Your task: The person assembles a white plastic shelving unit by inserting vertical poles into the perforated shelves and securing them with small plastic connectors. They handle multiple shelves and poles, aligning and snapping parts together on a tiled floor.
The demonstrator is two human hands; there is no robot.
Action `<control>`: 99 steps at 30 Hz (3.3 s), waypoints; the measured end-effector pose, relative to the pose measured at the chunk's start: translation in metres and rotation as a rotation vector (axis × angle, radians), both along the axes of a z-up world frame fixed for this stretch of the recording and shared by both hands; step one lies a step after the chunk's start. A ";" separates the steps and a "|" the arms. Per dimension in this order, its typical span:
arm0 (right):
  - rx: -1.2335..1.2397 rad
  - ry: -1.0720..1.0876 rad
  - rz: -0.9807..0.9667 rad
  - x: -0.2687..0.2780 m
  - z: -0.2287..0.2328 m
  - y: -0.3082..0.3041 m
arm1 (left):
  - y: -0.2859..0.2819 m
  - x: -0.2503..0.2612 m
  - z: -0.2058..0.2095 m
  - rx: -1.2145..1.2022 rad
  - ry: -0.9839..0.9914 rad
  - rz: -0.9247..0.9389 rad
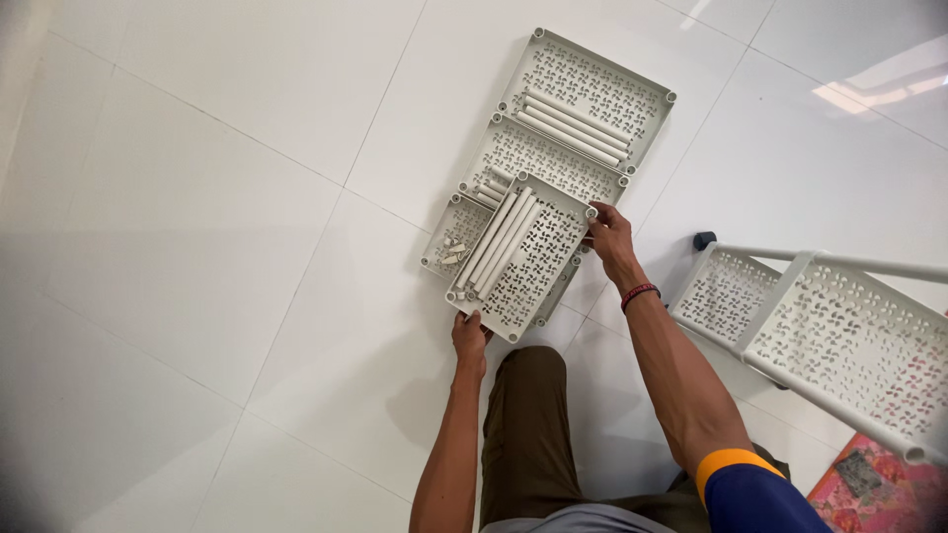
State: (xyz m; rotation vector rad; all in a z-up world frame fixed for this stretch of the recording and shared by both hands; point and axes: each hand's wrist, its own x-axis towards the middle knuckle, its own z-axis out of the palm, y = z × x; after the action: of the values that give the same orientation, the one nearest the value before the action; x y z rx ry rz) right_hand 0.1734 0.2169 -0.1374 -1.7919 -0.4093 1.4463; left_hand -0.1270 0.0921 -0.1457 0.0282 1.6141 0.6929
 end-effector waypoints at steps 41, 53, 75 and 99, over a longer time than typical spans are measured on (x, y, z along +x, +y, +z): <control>0.576 -0.106 -0.083 -0.020 0.439 -0.295 | -0.003 -0.042 0.425 0.716 -0.040 -0.317; 0.735 -0.197 -0.322 0.078 0.496 -0.337 | 0.016 0.090 0.485 0.815 -0.310 -0.582; 0.494 -0.260 -0.685 0.229 0.472 -0.412 | 0.023 0.317 0.460 0.661 -0.381 -1.146; 0.349 -0.251 -0.690 0.267 0.461 -0.424 | 0.008 0.360 0.443 0.689 -0.233 -1.131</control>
State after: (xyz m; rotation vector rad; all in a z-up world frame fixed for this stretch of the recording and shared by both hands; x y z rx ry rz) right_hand 0.4401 -0.2068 0.3236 -1.6022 -0.1268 0.6322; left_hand 0.2334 0.0996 0.2971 1.2130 0.8384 0.2860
